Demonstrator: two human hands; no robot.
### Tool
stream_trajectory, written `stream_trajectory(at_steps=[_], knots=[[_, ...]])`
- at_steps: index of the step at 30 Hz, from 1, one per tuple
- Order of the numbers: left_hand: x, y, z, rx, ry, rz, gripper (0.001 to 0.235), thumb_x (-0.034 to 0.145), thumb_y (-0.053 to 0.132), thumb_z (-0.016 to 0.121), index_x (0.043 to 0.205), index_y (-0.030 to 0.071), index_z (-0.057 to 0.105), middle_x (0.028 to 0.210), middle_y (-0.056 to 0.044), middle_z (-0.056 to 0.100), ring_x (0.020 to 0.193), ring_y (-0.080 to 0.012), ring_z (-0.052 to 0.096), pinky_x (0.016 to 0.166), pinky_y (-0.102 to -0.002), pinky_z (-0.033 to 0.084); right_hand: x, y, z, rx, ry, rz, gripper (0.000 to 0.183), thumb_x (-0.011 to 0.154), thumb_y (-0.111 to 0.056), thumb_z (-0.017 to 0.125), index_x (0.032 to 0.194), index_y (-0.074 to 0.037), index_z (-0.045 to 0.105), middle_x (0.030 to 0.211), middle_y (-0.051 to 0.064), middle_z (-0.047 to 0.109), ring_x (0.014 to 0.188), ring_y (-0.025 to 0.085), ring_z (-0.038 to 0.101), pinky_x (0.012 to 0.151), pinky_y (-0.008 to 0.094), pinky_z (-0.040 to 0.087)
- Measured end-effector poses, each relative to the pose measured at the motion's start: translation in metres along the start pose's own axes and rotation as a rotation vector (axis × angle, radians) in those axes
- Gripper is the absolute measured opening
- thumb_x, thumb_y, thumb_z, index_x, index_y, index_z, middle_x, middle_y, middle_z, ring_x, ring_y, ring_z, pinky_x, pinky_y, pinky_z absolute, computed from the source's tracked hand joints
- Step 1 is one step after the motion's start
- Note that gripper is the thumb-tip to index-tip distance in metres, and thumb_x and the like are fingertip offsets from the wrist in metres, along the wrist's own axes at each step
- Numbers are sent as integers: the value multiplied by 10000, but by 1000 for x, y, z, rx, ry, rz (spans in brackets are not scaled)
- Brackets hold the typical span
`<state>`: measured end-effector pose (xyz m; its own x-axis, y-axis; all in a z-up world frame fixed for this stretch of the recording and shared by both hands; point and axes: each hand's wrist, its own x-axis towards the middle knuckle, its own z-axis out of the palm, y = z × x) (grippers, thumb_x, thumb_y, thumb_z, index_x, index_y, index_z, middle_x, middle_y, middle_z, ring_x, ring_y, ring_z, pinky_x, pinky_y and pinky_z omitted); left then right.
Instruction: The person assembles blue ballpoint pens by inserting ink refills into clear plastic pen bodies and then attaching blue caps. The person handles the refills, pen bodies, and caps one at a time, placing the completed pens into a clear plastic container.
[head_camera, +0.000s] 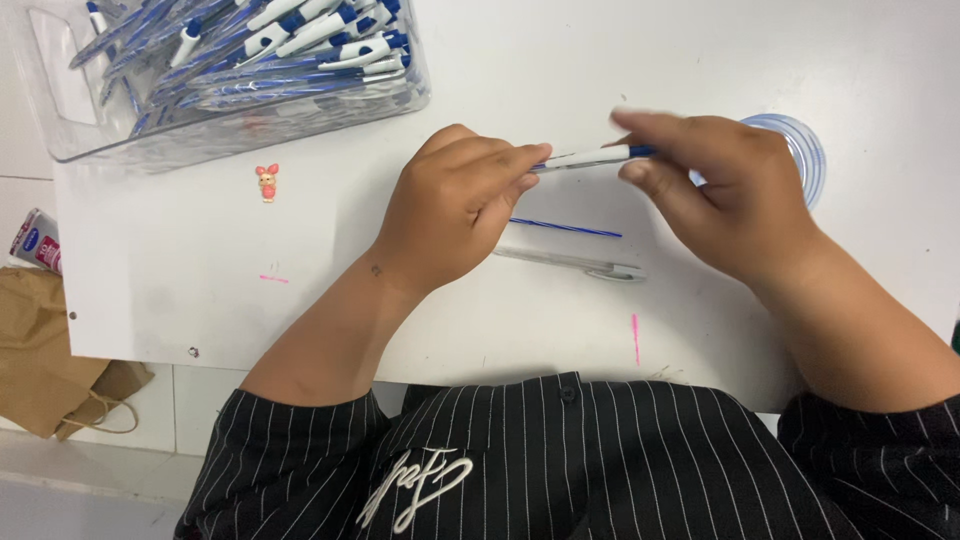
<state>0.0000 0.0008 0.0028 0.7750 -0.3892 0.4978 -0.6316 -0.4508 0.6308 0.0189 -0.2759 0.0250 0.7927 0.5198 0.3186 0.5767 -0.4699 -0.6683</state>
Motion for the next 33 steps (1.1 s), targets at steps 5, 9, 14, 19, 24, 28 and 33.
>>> stream_trajectory(at_steps=[5,9,14,19,24,28,33], knots=[[3,1,-4,-5,19,-3,216,1013,-11,684,1221,47,699,982,-68,758,873,-252,669,884,-370,523,3,-7,-5,-131,21,166,89,1111,-79,699,1176,-43,749,976,31,757,852,167,699,775,317,499],[0,-1,0,-44,-12,-12,261,1006,-46,682,1246,56,681,1002,-65,765,874,-243,668,889,-367,522,-1,-1,-3,-102,48,66,102,1064,31,763,1151,-21,767,975,81,755,816,203,681,739,326,499],[0,0,2,-57,-17,-25,244,1004,-29,690,1234,52,696,974,-66,763,861,-245,670,878,-368,523,0,2,-2,0,25,31,129,1058,57,747,1182,21,751,954,127,742,803,225,671,726,319,501],[1,0,2,-48,-11,-7,236,1013,-34,670,1235,41,692,976,-65,766,865,-239,687,878,-371,517,6,-5,-2,111,-21,120,115,1100,-25,632,1089,21,737,992,91,768,835,177,694,735,285,527],[3,4,0,-69,-21,-12,206,1018,-29,666,1213,28,695,904,-58,735,802,-229,655,860,-368,499,6,-10,-1,181,-52,266,241,1131,-115,560,973,-30,721,899,50,733,753,139,621,691,265,484],[3,6,0,-81,-15,-23,203,1006,-40,679,1199,21,697,844,-50,705,749,-227,613,848,-371,504,6,-13,2,233,-36,316,277,1146,-113,508,947,6,658,832,81,703,760,163,629,726,282,512],[4,6,-2,-91,-33,-41,189,1007,-16,684,1187,38,707,901,-54,742,804,-230,671,887,-381,514,5,-8,-2,193,-75,313,306,1146,-121,459,903,-18,612,796,78,665,822,186,659,760,308,495]])
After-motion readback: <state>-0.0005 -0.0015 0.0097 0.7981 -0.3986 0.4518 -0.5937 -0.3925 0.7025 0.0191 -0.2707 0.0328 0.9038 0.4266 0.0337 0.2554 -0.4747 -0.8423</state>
